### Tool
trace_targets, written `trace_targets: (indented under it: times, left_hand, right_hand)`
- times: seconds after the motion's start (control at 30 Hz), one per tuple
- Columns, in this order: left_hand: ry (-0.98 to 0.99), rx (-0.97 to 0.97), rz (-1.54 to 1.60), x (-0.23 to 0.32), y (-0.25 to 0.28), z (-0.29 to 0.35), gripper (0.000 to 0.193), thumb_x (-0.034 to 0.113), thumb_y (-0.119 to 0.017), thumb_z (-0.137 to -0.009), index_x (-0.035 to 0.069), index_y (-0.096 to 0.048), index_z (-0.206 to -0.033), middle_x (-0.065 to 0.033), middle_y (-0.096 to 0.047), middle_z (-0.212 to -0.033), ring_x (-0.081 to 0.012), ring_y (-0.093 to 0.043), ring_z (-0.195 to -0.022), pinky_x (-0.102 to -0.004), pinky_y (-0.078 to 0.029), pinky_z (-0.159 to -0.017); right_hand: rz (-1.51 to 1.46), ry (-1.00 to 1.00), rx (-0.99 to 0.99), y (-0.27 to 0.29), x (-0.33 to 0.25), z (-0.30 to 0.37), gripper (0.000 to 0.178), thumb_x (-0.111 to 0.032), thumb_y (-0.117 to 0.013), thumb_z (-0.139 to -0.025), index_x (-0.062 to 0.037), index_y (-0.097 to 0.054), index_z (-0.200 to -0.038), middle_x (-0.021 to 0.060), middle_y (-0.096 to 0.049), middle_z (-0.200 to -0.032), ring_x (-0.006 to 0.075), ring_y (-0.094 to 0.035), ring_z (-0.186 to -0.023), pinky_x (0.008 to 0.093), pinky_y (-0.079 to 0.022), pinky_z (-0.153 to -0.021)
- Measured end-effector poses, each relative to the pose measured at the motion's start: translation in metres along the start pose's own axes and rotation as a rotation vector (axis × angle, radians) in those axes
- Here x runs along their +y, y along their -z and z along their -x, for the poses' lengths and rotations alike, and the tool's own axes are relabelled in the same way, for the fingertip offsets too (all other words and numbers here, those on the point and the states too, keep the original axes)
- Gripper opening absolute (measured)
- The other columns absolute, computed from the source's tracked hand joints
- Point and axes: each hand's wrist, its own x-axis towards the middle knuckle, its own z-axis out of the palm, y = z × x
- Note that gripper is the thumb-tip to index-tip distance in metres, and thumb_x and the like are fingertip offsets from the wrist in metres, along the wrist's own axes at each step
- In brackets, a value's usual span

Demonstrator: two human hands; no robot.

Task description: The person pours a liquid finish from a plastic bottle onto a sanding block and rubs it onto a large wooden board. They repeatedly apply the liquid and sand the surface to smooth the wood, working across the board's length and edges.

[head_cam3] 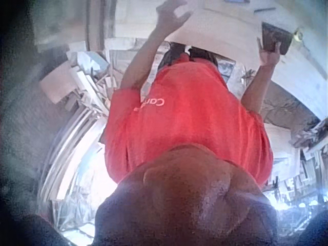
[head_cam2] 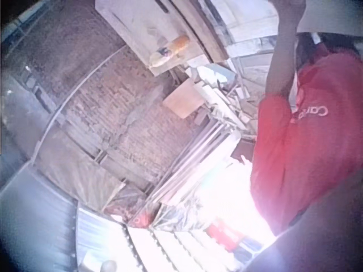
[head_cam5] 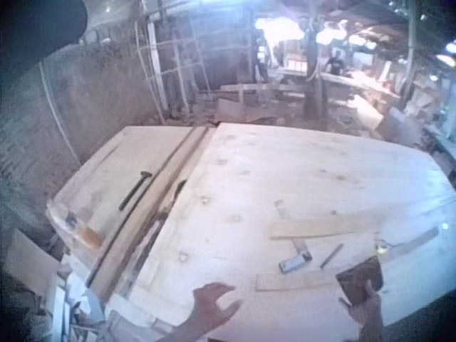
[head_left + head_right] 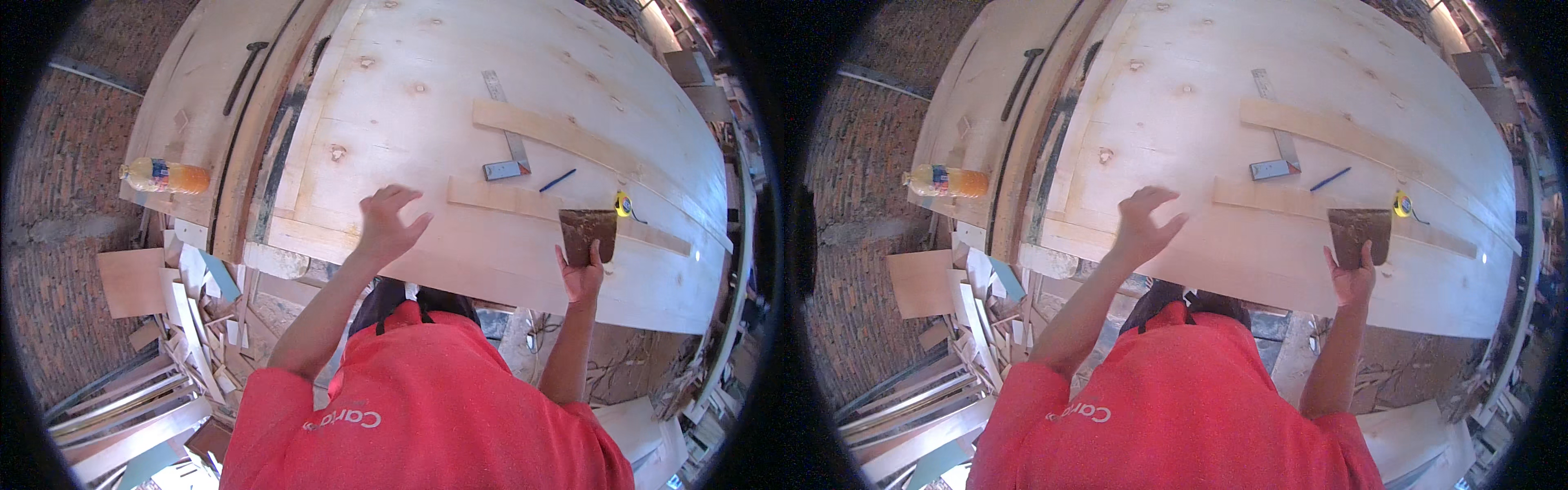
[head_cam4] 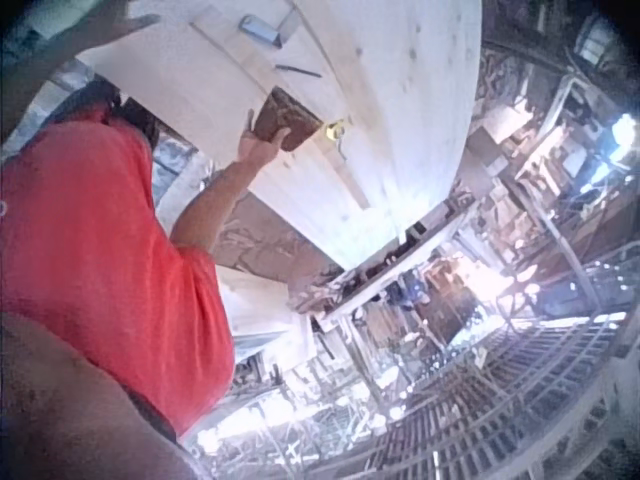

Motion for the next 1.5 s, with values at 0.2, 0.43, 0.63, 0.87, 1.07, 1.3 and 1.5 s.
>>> trace_targets:
  times: [0.2,0.43,0.63,0.87,1.07,1.3,1.5]
  left_hand:
    - [-0.076,-0.419,0.852,0.089,0.186,0.083,0.087,0.042,-0.09,-0.069,0.002,-0.063,-0.141,-0.0105,-0.066,-0.109,-0.0232,-0.06,-0.105,-0.0374,-0.047,-0.097]
    - [-0.304,-0.294,1.134,0.123,0.277,0.196,0.09,0.045,-0.085,-0.072,0.003,-0.058,-0.147,-0.0148,-0.065,-0.12,-0.0296,-0.06,-0.117,-0.0424,-0.046,-0.104]
    - [-0.289,-0.035,1.106,0.135,0.276,0.265,0.073,0.037,-0.078,-0.082,0.005,-0.058,-0.145,-0.0178,-0.063,-0.129,-0.0319,-0.059,-0.124,-0.0473,-0.045,-0.107]
    - [-0.136,0.325,0.88,0.162,0.233,0.327,0.053,0.028,-0.069,-0.095,0.007,-0.059,-0.143,-0.0214,-0.061,-0.139,-0.0346,-0.057,-0.132,-0.053,-0.044,-0.11]
    - [0.692,0.746,0.672,0.134,0.193,0.309,0.065,0.039,-0.079,-0.089,0.002,-0.061,-0.139,-0.0212,-0.052,-0.154,-0.0316,-0.053,-0.14,-0.0416,-0.04,-0.113]
    - [1.005,1.02,0.516,0.061,0.071,0.392,0.037,0.023,-0.084,-0.09,0.001,-0.069,-0.116,-0.0146,-0.068,-0.131,-0.015,-0.063,-0.11,-0.0314,-0.047,-0.102]
    - [1.193,0.897,0.285,0.019,-0.005,0.442,0.037,0.028,-0.083,-0.091,-0.002,-0.072,-0.11,-0.0124,-0.075,-0.108,-0.0154,-0.067,-0.097,-0.0307,-0.052,-0.091]
  right_hand:
    - [0.238,-0.141,-0.099,-0.044,0.055,0.043,0.044,-0.027,-0.062,-0.105,-0.0115,-0.052,-0.145,0.0098,-0.062,-0.143,0.0332,-0.059,-0.133,0.0681,-0.049,-0.105]
    - [0.56,-0.281,-0.267,-0.126,0.155,0.068,0.044,-0.023,-0.063,-0.104,-0.0031,-0.052,-0.141,0.0158,-0.064,-0.137,0.0355,-0.064,-0.125,0.061,-0.057,-0.099]
    - [0.886,-0.296,-0.502,-0.202,0.221,0.082,0.047,-0.022,-0.065,-0.104,-0.0042,-0.051,-0.144,0.0119,-0.064,-0.135,0.0323,-0.067,-0.119,0.055,-0.058,-0.097]
    - [1.901,0.687,-1.469,-0.258,0.282,0.06,0.034,-0.013,-0.063,-0.098,-0.0203,-0.071,-0.13,0.0042,-0.072,-0.124,0.0341,-0.067,-0.114,0.0499,-0.057,-0.094]
    - [2.078,1.406,-1.785,-0.259,0.326,0.044,0.043,-0.007,-0.059,-0.092,-0.0258,-0.073,-0.128,-0.0035,-0.07,-0.126,0.0228,-0.06,-0.122,0.0474,-0.055,-0.092]
    - [2.308,1.26,-1.843,-0.242,0.318,0.043,0.032,-0.014,-0.062,-0.092,-0.0285,-0.078,-0.115,-0.0034,-0.07,-0.115,0.0235,-0.06,-0.117,0.0507,-0.054,-0.089]
    - [2.444,1.165,-1.917,-0.207,0.24,0.029,0.029,-0.015,-0.063,-0.092,-0.0281,-0.08,-0.11,-0.0047,-0.07,-0.114,0.0224,-0.06,-0.116,0.0484,-0.053,-0.086]
